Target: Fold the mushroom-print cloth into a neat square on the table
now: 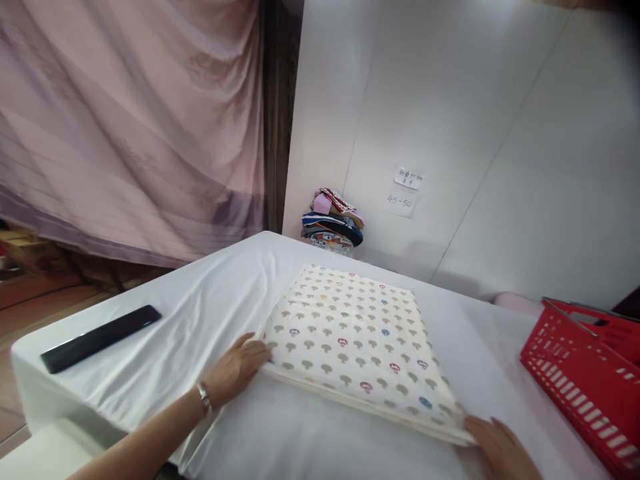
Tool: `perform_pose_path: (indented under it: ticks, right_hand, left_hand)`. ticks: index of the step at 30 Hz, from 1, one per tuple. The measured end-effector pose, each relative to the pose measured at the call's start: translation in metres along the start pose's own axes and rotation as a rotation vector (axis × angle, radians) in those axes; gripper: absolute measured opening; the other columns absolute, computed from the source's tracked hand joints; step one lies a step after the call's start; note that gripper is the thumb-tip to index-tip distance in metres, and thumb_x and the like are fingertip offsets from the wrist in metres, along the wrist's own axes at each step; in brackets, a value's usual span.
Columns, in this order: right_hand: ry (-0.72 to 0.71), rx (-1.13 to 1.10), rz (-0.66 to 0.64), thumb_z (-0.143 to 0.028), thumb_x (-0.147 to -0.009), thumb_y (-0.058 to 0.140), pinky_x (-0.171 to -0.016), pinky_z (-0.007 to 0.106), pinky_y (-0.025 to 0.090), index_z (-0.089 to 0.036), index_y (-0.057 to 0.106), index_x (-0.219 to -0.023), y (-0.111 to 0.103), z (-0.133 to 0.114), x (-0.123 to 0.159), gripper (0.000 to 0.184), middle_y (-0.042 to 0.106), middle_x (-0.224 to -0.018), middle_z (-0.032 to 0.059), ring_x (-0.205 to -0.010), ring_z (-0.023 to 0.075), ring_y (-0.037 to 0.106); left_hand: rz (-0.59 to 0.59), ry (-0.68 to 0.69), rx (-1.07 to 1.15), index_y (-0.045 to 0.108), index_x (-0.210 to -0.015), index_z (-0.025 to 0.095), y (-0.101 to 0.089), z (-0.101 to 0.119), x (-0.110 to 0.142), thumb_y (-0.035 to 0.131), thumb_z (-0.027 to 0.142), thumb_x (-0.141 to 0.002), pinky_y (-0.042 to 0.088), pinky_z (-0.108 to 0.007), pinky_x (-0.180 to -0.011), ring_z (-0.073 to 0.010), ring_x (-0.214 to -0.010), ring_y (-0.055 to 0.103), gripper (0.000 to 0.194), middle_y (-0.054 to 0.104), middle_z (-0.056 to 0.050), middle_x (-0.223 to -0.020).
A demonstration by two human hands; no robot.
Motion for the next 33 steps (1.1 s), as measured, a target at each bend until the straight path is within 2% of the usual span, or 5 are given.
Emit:
perform_pose_path:
  ticks: [5, 9, 15, 18, 33]
  right_hand:
    - [0.305, 0.233, -0.232, -0.016, -0.071, 0.039, -0.097, 0.051, 0.038, -0.025, 0.07, -0.103, -0.019, 0.077, -0.005, 0.046, 0.064, -0.114, 0.0056, -0.113, 0.0286, 0.054]
    - [0.302, 0.108, -0.191, -0.018, -0.071, 0.045, -0.098, 0.049, 0.038, -0.017, 0.066, -0.112, -0.026, 0.011, -0.033, 0.046, 0.056, -0.125, 0.0126, -0.123, 0.0319, 0.043]
    - [-0.236, -0.638, -0.219, -0.048, -0.071, 0.063, -0.093, 0.034, 0.046, -0.027, 0.039, -0.137, -0.022, -0.212, -0.061, 0.073, 0.05, -0.132, 0.0059, -0.116, 0.0263, 0.052]
    - [-0.258, -0.736, -0.199, -0.042, -0.07, 0.065, -0.09, 0.037, 0.048, -0.032, 0.031, -0.139, -0.029, -0.266, -0.079, 0.078, 0.054, -0.128, 0.0031, -0.111, 0.0271, 0.056]
    - [-0.13, -0.842, -0.375, -0.039, -0.081, 0.046, -0.055, 0.022, 0.048, -0.037, 0.064, -0.102, -0.089, -0.254, -0.096, 0.027, 0.068, -0.073, -0.0064, -0.061, 0.0163, 0.062]
  left_hand:
    - [-0.072, 0.263, 0.175, 0.054, -0.083, 0.022, 0.014, 0.112, -0.026, 0.037, 0.008, -0.081, 0.033, -0.039, -0.1, -0.0121, -0.067, 0.054, 0.022, 0.058, 0.002, -0.068]
    - [-0.125, 0.329, 0.233, 0.05, -0.09, 0.021, 0.019, 0.156, -0.04, 0.045, 0.013, -0.076, 0.044, -0.029, -0.072, -0.0152, -0.065, 0.052, 0.017, 0.057, -0.001, -0.07]
    - [-0.144, 0.205, 0.315, 0.041, -0.097, 0.023, 0.005, 0.143, -0.056, 0.045, 0.011, -0.069, 0.044, -0.029, -0.062, -0.0179, -0.067, 0.055, 0.03, 0.059, -0.001, -0.076]
    - [-0.119, 0.15, 0.378, 0.04, -0.097, 0.024, 0.004, 0.142, -0.06, 0.045, 0.011, -0.068, 0.044, -0.03, -0.063, -0.0183, -0.068, 0.056, 0.033, 0.06, -0.001, -0.077]
    - [-0.084, 0.122, 0.383, 0.053, -0.084, 0.019, 0.032, 0.053, -0.076, 0.056, 0.015, -0.072, 0.04, -0.032, -0.083, -0.0149, -0.074, 0.054, 0.013, 0.06, -0.002, -0.077]
Point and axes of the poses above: each hand's wrist, its own x-axis away from the middle knuckle, its own y-axis out of the palm, z = x × y, the point moved 4 cm from there along -x, towards the middle knuckle
